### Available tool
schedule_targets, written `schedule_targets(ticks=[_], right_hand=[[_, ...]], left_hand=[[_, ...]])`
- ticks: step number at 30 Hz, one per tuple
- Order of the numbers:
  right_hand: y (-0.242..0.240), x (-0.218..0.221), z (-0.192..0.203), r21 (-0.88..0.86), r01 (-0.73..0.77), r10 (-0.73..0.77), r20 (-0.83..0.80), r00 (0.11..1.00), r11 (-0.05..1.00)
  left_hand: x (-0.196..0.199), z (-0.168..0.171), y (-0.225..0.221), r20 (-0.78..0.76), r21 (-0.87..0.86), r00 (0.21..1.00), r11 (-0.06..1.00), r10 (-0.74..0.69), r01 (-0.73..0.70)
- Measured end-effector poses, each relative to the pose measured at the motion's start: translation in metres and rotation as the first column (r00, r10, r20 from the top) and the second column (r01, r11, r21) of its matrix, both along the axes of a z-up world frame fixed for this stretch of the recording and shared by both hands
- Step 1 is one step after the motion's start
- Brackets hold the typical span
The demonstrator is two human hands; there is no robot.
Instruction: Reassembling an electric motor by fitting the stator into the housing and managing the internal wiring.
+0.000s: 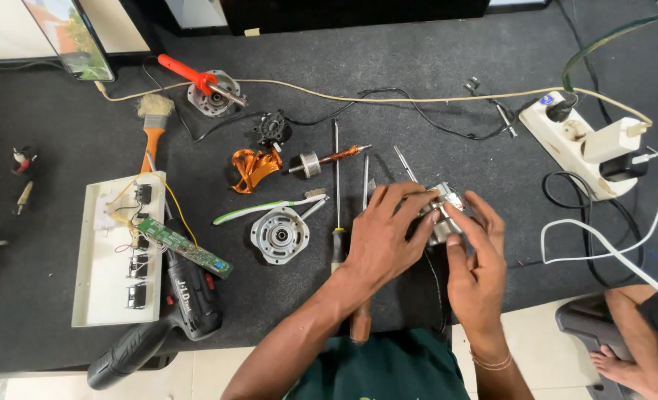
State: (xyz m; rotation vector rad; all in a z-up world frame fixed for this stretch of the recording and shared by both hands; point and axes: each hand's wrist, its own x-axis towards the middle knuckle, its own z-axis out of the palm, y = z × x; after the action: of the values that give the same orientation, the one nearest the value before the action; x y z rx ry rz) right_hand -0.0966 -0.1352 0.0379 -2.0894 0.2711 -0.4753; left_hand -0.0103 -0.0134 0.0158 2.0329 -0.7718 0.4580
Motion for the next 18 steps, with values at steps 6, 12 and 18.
schedule_targets(ticks=[6,12,18], right_hand=[[-0.008,0.004,-0.007,0.202,0.046,-0.072,0.124,0.99,0.978],[-0.011,0.018,-0.013,0.097,0.06,-0.077,0.189,0.979,0.993],[-0.01,0.029,-0.021,-0.094,0.072,-0.049,0.229,0.972,0.993]], left_hand=[[0.014,0.012,-0.005,0.086,0.152,0.996,0.988,0.014,-0.027],[0.026,0.016,-0.015,0.212,0.208,0.977,0.976,0.019,-0.064],[0.032,0.008,-0.014,0.233,0.164,0.972,0.986,-0.016,-0.023]])
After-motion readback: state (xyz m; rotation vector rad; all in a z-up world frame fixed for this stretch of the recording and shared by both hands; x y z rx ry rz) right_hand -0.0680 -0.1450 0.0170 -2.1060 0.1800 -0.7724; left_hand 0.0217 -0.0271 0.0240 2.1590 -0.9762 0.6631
